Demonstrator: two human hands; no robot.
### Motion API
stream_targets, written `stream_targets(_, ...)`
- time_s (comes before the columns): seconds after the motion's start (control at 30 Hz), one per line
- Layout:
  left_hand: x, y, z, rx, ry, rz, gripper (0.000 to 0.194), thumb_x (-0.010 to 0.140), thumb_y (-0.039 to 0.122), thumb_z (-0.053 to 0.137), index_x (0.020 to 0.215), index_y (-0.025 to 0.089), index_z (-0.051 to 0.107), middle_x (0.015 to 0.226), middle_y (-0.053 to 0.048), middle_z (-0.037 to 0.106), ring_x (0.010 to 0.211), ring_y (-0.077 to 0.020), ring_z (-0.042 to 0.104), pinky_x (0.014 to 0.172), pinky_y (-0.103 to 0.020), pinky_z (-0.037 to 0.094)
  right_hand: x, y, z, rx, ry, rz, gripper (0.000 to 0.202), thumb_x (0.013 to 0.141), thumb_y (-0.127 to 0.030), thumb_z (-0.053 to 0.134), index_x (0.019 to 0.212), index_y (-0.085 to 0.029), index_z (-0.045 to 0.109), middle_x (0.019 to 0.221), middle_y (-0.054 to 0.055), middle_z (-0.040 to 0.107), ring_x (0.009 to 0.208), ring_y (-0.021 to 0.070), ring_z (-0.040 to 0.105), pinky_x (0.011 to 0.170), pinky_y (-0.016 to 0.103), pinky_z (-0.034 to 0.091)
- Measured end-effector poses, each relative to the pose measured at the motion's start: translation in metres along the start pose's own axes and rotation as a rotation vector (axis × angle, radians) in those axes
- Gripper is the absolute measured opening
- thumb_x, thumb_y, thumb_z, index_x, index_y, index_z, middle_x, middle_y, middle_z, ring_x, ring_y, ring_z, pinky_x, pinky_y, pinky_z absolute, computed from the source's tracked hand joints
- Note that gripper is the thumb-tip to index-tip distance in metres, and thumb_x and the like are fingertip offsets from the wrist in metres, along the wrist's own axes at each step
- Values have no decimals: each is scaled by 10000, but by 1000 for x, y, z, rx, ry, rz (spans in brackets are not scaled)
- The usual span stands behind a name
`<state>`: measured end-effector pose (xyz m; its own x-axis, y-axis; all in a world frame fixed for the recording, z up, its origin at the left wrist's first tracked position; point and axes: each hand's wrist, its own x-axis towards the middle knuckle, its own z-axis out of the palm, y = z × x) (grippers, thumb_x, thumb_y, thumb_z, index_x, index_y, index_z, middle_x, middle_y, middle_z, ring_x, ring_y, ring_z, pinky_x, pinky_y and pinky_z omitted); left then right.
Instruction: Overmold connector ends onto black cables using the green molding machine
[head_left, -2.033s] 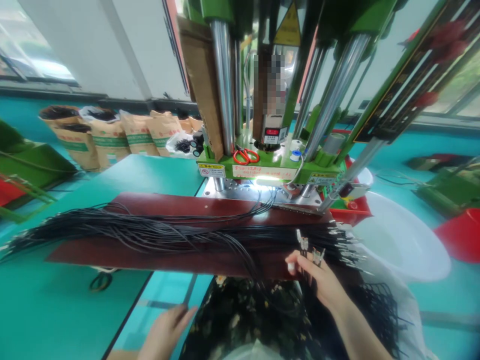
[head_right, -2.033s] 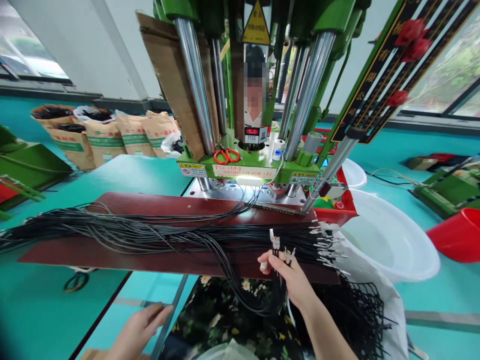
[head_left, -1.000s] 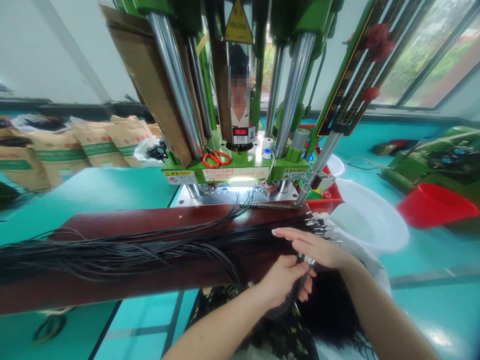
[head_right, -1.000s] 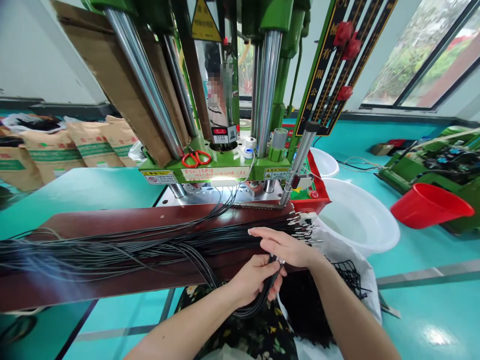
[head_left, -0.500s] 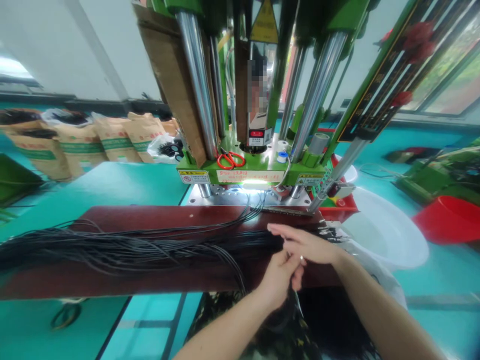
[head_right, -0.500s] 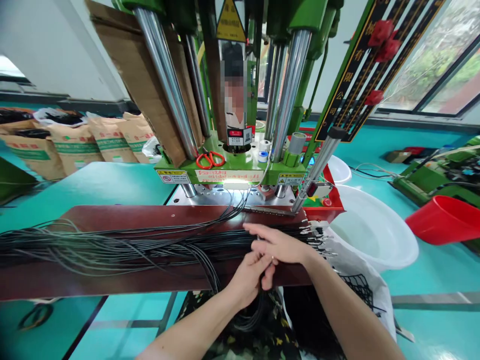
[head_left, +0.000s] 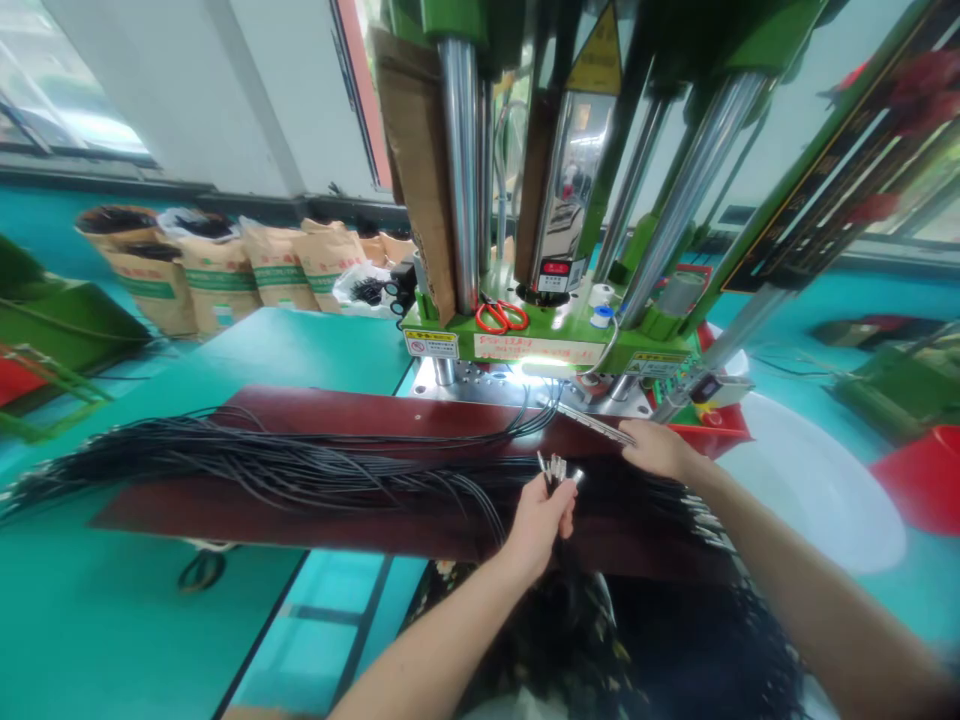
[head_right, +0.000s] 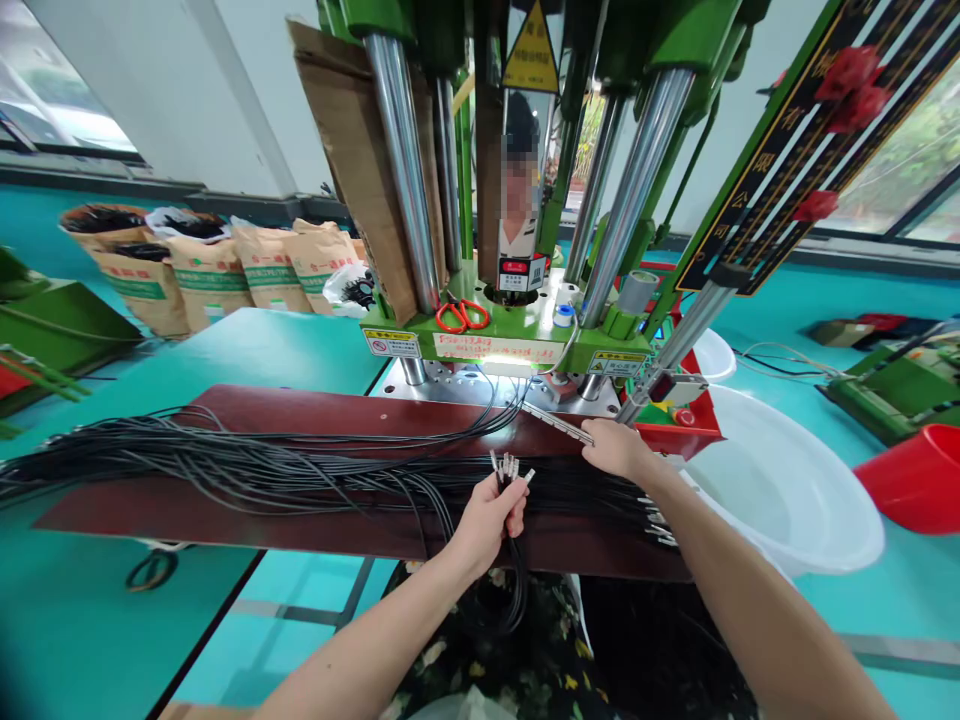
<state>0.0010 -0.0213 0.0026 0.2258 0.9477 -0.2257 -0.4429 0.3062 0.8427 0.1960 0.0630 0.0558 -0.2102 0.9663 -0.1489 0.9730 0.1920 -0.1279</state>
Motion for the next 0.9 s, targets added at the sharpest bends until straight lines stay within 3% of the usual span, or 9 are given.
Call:
stream_targets(0.13, -3, 2, -1, 70, -17, 7, 368, 656, 464, 633, 668, 163, 422, 467, 86, 373, 348, -23, 295, 360, -183, 226, -35, -10, -7, 175, -54, 19, 95, 740, -181, 435, 771, -176, 525, 684, 25, 604, 607, 148, 560, 526, 233, 388)
stream_targets(0.2, -6, 0, 0, 123, -46, -21, 364, 658, 463, 628, 671, 172, 409, 468, 93, 346, 351, -24, 274, 360, -180, 205, -61, -16, 2, 486, -119, 111, 130, 770, -234, 425, 849, -181, 513, 524, -38, 513, 391, 100, 446, 371, 207, 298)
stream_targets(0.27, -10, -2, 4, 222, -90, -16, 327, 684, 444, 604, 678, 169, 426, 484, 86, 346, 375, -31, 275, 379, -181, 216, -86, -24, 20, 937, -151, 207, 265, 775, -318, 472, 1005, -186, 488, 441, -96, 401, 276, 67, 295, 291, 187, 176)
stream_targets(0.33, -13, -6, 9, 364, -151, 64, 259, 725, 394, 567, 692, 153, 477, 539, 55, 414, 451, -51, 341, 445, -189, 286, -104, -33, 40, 1317, -84, 274, 439, 749, -414, 536, 1118, -192, 447, 442, -112, 379, 249, 43, 223, 270, 166, 122)
stream_targets(0.43, -14, -11, 18, 558, -238, 183, 180, 755, 302, 516, 701, 133, 539, 647, 12, 510, 601, -94, 421, 584, -209, 353, -117, -47, 61, 1601, 77, 329, 512, 752, -496, 540, 1148, -182, 459, 450, -96, 418, 238, 25, 213, 248, 149, 147)
stream_targets(0.6, -13, -17, 29, 678, -269, 187, 178, 766, 275, 480, 716, 128, 566, 696, -3, 554, 647, -120, 459, 644, -226, 372, -118, -58, 63, 1684, 201, 328, 490, 807, -494, 489, 1165, -160, 483, 381, -91, 401, 245, 36, 245, 254, 139, 183)
stream_targets(0.73, -13, -18, 29, 667, -265, 210, 183, 769, 278, 484, 759, 124, 580, 724, -11, 570, 671, -129, 475, 667, -230, 381, -120, -61, 58, 1605, 216, 329, 506, 812, -474, 489, 1201, -150, 482, 391, -79, 419, 254, 35, 244, 257, 141, 176)
stream_targets(0.9, -17, -19, 25, 694, -250, 222, 183, 770, 283, 490, 758, 120, 574, 714, -9, 564, 660, -124, 469, 664, -227, 382, -119, -57, 66, 1479, 190, 306, 589, 782, -488, 527, 1237, -120, 457, 431, -45, 486, 249, 48, 290, 231, 157, 186)
